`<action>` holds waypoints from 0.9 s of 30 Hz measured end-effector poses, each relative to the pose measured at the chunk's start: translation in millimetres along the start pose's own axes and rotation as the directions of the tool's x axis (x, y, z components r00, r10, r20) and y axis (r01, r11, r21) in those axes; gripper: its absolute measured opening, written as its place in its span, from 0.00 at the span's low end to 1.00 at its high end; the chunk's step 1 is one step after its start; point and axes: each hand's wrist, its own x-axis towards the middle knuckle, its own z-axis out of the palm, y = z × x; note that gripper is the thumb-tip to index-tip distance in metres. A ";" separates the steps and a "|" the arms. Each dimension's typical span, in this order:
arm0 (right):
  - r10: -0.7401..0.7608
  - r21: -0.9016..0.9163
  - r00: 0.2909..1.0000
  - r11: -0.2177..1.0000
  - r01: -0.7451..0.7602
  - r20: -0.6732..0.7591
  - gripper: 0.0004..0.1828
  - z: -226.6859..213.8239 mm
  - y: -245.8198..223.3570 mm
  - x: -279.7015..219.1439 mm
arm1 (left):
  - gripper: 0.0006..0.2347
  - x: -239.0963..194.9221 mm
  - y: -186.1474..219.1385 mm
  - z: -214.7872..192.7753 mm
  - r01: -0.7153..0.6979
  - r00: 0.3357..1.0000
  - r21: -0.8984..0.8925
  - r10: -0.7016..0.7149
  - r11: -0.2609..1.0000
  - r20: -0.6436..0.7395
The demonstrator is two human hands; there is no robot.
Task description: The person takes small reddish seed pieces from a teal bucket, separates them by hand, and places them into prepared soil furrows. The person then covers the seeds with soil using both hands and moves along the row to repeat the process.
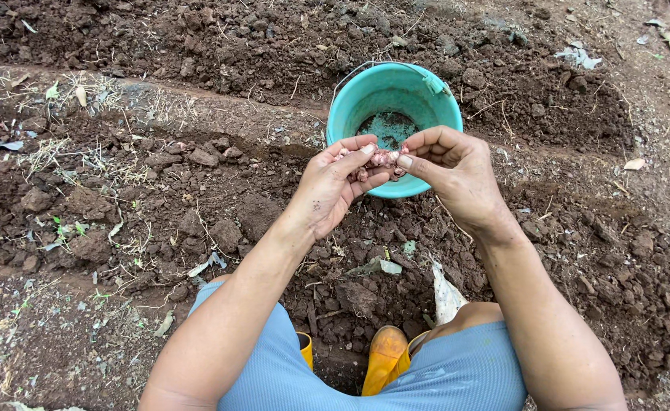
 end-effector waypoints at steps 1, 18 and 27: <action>-0.001 -0.004 1.000 1.000 0.001 -0.001 0.14 0.4 -1.2 0.2 | 0.18 -1.3 1.8 1.8 -0.004 1.000 -0.009 0.004 1.000 -0.004; -0.010 -0.013 1.000 1.000 0.010 0.000 0.16 2.4 -3.2 -1.3 | 0.23 4.1 8.6 0.2 -0.064 0.997 -0.031 0.063 0.997 -0.037; -0.025 -0.045 0.999 0.999 0.024 -0.030 0.17 3.9 -1.2 -1.1 | 0.23 3.5 7.8 -1.1 -0.058 0.998 -0.017 0.058 0.998 -0.039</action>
